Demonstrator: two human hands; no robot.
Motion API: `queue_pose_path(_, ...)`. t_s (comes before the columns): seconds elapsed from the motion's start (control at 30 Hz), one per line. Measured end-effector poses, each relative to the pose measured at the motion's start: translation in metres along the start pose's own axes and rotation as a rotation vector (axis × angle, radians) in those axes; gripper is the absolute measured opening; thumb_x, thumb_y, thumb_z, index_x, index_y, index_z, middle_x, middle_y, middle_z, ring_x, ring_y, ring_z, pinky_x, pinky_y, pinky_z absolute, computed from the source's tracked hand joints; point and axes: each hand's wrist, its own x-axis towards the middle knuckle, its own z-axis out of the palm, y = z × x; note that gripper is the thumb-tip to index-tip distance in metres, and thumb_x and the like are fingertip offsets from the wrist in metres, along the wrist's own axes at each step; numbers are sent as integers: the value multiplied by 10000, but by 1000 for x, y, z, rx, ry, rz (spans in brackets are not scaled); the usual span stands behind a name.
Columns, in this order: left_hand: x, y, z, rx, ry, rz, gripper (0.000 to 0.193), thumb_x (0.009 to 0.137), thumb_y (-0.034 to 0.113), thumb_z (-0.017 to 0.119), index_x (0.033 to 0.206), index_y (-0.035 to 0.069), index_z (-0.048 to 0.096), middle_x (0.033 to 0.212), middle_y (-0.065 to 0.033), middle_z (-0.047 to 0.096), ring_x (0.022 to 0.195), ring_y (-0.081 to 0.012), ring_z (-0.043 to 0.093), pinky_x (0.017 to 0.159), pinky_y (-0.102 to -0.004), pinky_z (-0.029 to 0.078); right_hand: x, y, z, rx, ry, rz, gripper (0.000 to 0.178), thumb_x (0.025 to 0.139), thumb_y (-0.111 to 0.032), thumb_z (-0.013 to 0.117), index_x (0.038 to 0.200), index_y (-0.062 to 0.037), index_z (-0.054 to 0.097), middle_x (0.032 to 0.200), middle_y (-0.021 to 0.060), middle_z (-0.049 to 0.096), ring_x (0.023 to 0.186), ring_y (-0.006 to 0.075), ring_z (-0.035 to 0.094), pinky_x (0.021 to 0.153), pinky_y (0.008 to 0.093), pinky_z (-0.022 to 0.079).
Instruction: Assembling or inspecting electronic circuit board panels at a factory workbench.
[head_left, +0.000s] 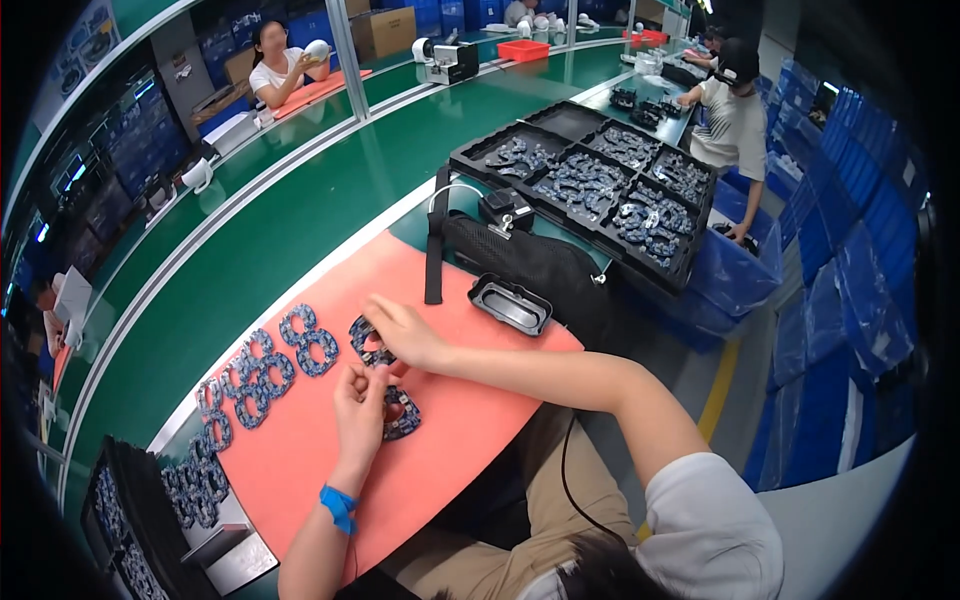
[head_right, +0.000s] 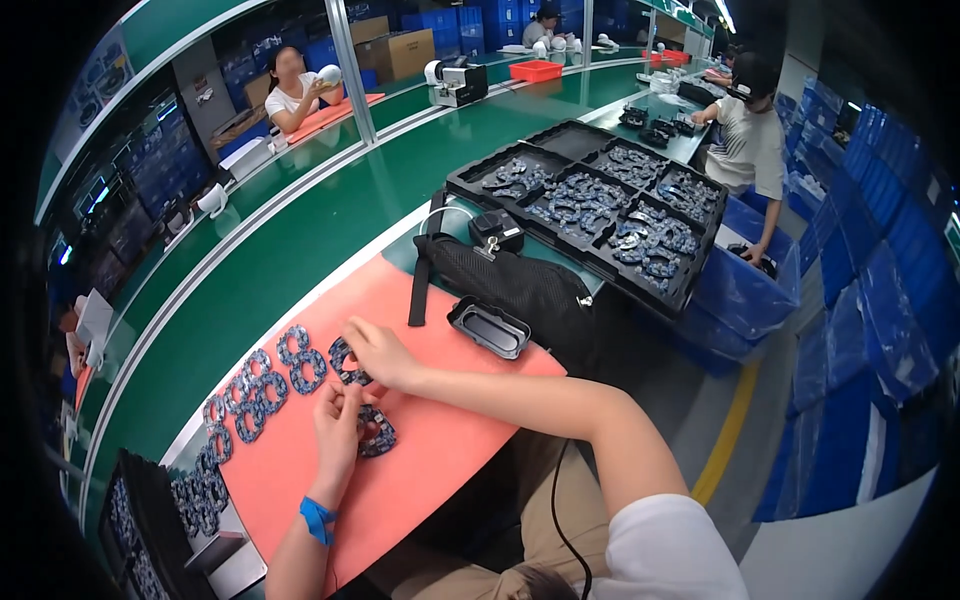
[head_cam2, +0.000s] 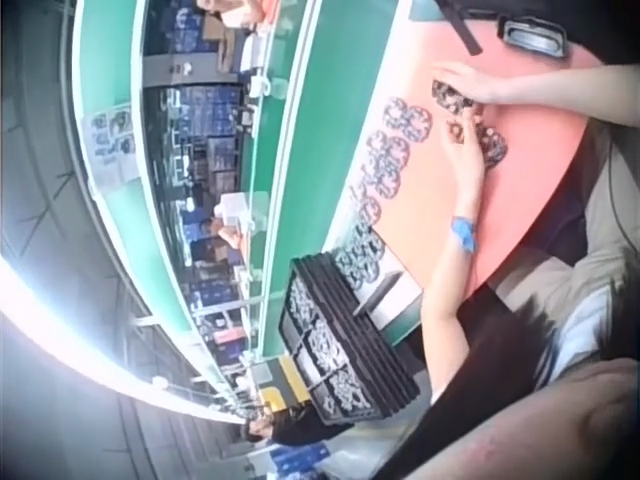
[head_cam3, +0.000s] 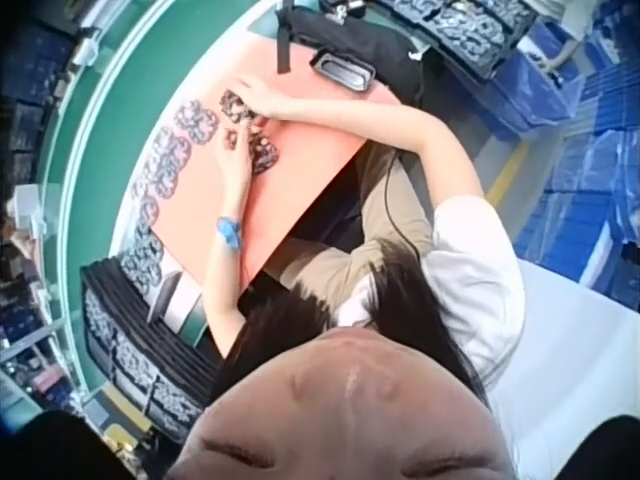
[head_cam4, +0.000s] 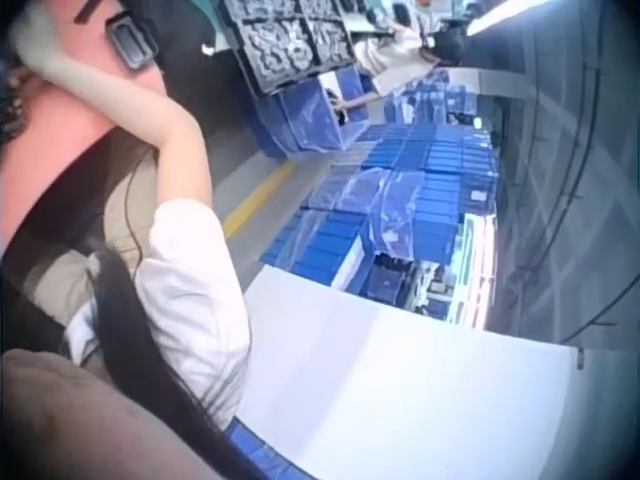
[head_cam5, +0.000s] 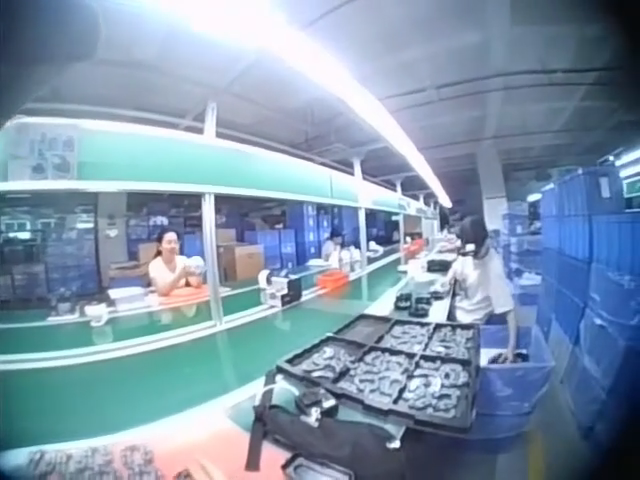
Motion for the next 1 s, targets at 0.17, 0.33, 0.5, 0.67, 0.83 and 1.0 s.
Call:
queue_pose_path(0.17,5,1,-6,14,72,7,212,894,143,572,839,100,373,795,-32,585,513,-10,481,394,-163,388,6,6,-2,2,-148,26,281,944,-285,465,881,-18,528,759,16,558,698,82,561,614,242,465)
queue_pose_path(0.33,0,7,-1,44,-4,43,227,890,143,578,884,96,355,675,21,485,479,-18,428,393,-166,388,2,-7,-19,-107,-371,119,277,938,-275,472,874,-20,560,819,43,608,685,95,576,610,257,471)
queue_pose_path(0.5,2,4,-7,31,-112,17,202,901,142,561,916,89,367,678,13,493,486,-34,446,439,-167,409,-18,-39,-65,-361,281,-309,333,934,-321,448,869,0,509,668,153,572,599,224,590,536,359,440)
queue_pose_path(0.67,0,1,-9,74,-103,49,182,889,109,553,947,67,385,703,2,501,567,-21,460,450,-150,408,-29,-79,-152,-797,618,-332,539,841,-512,547,863,11,419,712,163,583,673,292,602,604,394,456)
queue_pose_path(0.83,2,-1,-5,59,-114,45,184,890,122,548,964,57,394,720,-9,510,590,-35,479,463,-160,429,7,-43,-255,-804,655,106,810,766,-697,486,1004,72,389,1011,315,558,999,384,557,875,397,412)
queue_pose_path(1.0,0,0,-9,50,-133,38,181,892,128,541,969,56,395,728,-14,517,600,-44,495,465,-173,439,35,-23,-269,-796,595,147,815,769,-694,488,986,89,429,1024,322,548,1014,364,548,884,379,399)
